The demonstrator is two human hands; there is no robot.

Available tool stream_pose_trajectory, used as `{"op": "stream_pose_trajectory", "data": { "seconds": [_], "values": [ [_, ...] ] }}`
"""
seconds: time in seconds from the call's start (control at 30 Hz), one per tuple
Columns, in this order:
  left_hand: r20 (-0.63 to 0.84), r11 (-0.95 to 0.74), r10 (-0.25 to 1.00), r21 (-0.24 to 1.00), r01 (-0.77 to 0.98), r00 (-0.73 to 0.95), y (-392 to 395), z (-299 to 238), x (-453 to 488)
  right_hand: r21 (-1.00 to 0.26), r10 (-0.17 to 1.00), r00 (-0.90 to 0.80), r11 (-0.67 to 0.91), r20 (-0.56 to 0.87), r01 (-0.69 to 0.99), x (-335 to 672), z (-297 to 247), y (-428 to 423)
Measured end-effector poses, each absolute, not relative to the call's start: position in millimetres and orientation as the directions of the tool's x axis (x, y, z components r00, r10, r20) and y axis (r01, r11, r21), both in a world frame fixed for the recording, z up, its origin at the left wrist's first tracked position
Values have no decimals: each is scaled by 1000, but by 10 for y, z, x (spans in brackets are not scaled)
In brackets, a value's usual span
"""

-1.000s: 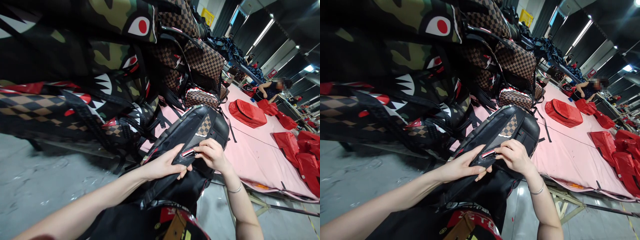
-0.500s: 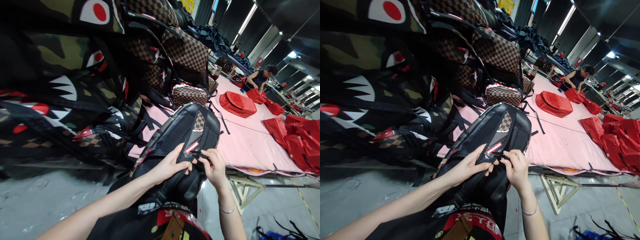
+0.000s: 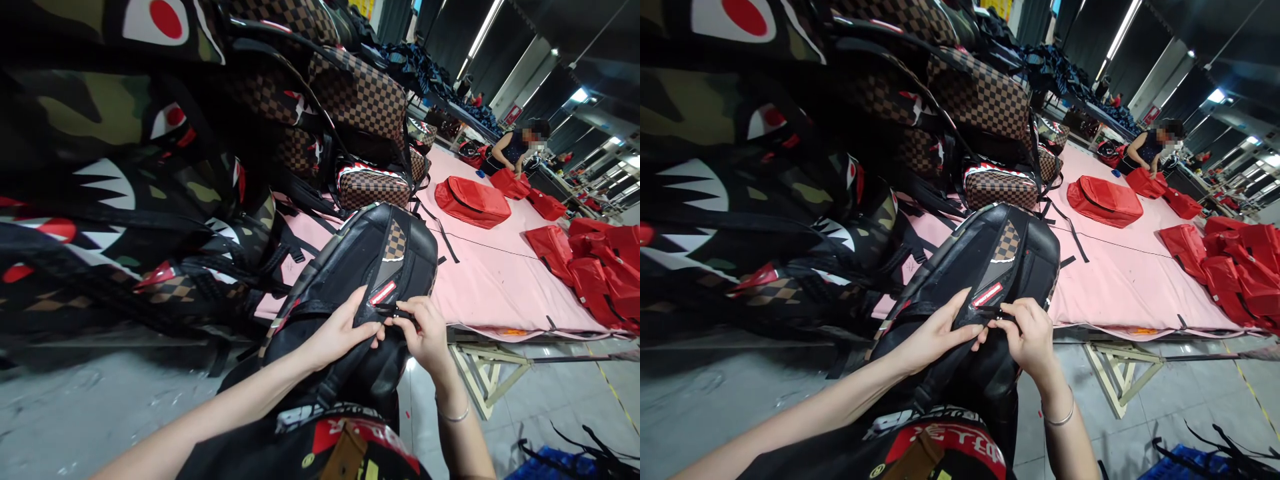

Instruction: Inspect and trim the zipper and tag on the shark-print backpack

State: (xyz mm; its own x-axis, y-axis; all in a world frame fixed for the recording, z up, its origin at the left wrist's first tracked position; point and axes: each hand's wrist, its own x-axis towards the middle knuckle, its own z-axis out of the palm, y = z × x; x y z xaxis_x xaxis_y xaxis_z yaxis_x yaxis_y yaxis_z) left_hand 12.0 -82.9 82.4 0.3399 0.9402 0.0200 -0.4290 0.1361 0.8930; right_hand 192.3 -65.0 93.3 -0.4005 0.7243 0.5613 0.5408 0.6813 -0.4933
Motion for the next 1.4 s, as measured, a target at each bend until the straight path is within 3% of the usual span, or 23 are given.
{"op": "stream_pose_trajectory", "data": {
  "seconds": [0.23,0.43,0.53,0.83,1.03,1.2,1.4],
  "values": [
    [19,153,929,889,-432,369,-824,834,92,-765,904,-308,418,297,490,2009,940,-593],
    [14,135,934,911,-389,358,-804,790,129,-938,976,-23,213,215,273,1838,861,-442],
    [-5,139,942,917,-374,337,-804,763,131,-944,976,-37,215,213,250,1700,836,-383],
    [-77,154,953,956,-249,292,-796,737,76,-825,931,43,298,361,480,1562,747,-443],
    [-79,136,950,976,-171,302,-749,659,55,-703,917,-125,372,378,606,1569,735,-453],
    [-53,81,968,991,-108,244,-729,622,14,-722,929,-198,368,313,586,1518,722,-583],
    [-65,122,951,977,-173,303,-744,698,41,-811,919,-39,365,392,457,1552,675,-586]
  ]
}}
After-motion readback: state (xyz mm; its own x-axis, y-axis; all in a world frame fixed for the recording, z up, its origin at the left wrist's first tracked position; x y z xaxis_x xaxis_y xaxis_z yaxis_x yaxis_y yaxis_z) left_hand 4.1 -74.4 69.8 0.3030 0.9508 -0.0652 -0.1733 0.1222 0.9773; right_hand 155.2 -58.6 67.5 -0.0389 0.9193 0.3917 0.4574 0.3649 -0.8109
